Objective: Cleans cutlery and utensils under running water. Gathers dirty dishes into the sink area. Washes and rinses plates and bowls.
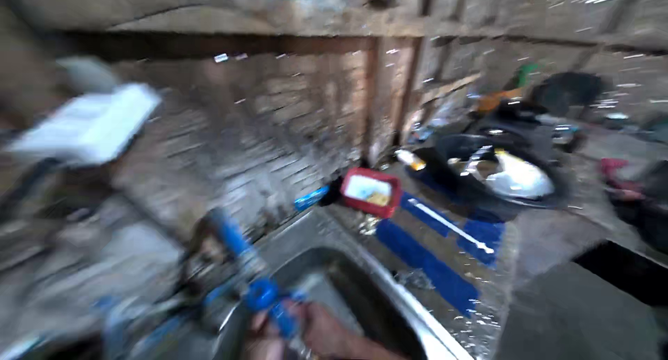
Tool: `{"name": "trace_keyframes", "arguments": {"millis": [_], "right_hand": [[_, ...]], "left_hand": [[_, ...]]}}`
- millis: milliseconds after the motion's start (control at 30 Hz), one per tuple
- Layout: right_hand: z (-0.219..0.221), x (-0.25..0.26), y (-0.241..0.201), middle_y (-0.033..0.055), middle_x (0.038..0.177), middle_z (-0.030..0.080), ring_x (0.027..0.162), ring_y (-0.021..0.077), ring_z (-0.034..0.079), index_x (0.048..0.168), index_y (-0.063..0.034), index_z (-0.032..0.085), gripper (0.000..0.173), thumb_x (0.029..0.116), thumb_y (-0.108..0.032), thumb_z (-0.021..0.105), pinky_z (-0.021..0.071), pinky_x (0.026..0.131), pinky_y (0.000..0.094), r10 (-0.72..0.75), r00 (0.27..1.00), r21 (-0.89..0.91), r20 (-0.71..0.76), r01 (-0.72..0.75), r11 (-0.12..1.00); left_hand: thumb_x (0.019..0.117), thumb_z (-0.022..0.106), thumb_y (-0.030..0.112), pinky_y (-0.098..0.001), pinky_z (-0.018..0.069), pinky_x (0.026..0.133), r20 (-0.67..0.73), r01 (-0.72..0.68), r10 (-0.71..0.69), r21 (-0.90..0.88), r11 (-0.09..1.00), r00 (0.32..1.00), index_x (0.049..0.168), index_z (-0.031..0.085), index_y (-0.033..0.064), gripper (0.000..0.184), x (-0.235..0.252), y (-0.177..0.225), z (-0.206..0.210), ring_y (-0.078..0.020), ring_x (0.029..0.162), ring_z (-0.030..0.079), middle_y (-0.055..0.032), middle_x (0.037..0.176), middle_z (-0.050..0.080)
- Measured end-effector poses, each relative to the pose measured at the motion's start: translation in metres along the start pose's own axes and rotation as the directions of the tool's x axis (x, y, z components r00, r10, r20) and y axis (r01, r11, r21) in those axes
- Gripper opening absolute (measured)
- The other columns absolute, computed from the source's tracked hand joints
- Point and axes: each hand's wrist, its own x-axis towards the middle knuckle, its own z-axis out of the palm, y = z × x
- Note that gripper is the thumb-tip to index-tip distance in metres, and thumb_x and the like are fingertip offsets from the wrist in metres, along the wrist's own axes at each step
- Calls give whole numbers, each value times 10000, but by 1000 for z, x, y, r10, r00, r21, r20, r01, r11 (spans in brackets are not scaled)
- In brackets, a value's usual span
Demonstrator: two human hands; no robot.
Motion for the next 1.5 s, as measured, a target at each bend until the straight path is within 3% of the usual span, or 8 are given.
{"name": "trace_keyframes", "arguments": {"millis": [200, 333, 533, 700, 800, 1067, 1400, 1500], "right_hand": [[-14, -15, 26, -21, 736, 542, 624, 86, 510, 1005, -75, 630, 407, 1112, -344, 345, 466, 597, 287, 145, 984, 232, 105, -166, 958], [-37, -23, 45, 84, 1000, 684, 932, 208, 691, 1369, -57, 511, 326, 1112, -218, 392, 584, 887, 411, -119, 891, 456, 437, -106, 884], [-61, -13, 41, 178, 1228, 683, 1098, 309, 696, 1402, 10, 484, 363, 1072, -138, 464, 559, 1007, 488, -338, 729, 495, 595, -1, 869], [-46, -16, 34, 35, 703, 594, 598, 170, 632, 1086, -27, 586, 337, 1122, -264, 350, 606, 632, 376, -220, 867, 420, 448, 14, 907], [-31, -13, 35, 35, 620, 558, 574, 195, 630, 848, -55, 565, 560, 1124, -438, 264, 614, 652, 421, -101, 913, 486, 395, -114, 867], [10, 11, 31, 123, 1198, 716, 1082, 232, 705, 1325, -21, 602, 380, 1114, -278, 418, 582, 965, 399, -67, 887, 412, 458, -145, 899], [-25, -42, 78, 125, 1030, 716, 886, 225, 721, 1290, -60, 592, 281, 1062, -126, 442, 634, 800, 426, -73, 957, 604, 281, -117, 789], [-14, -35, 71, 30, 674, 599, 573, 137, 597, 1055, -76, 626, 333, 1114, -243, 344, 554, 549, 330, 59, 997, 524, 52, -78, 848]], "left_hand": [[1082, 474, 138, -320, 558, 836, -24, 138, -136, 103, 985, 990, 1303, 582, 22, 272, -20, -4, 33, -156, 955, 709, -93, 1126, 754], [1108, 429, 173, -336, 597, 824, -66, 97, -92, 74, 993, 994, 1229, 610, -17, 289, -19, 7, 38, -198, 918, 736, -132, 1045, 762], [1111, 410, 164, -346, 605, 771, -214, 20, -3, 77, 997, 977, 1179, 606, -24, 280, -31, 27, 57, -221, 884, 749, -146, 973, 770], [1115, 417, 189, -379, 603, 844, -236, 14, 16, 124, 992, 972, 1187, 600, -1, 273, -34, 28, 62, -237, 925, 752, -143, 988, 772], [1099, 461, 198, -369, 584, 875, -213, 36, 11, 213, 976, 977, 1179, 639, 32, 256, -32, 25, 53, -184, 942, 728, -87, 1013, 767], [1106, 412, 189, -385, 564, 997, -206, -73, 151, 343, 936, 967, 1161, 647, 17, 297, -67, 30, -40, -166, 1061, 717, -64, 1086, 767], [1052, 524, 249, -434, 580, 958, 30, -9, -4, 425, 905, 1000, 1398, 521, 71, 389, -49, -19, 45, -181, 1046, 719, -69, 1189, 735], [1073, 509, 304, -399, 617, 616, 6, 104, -117, 413, 905, 993, 1376, 509, 114, 357, -54, -8, 58, -205, 655, 700, -101, 956, 710]]}}
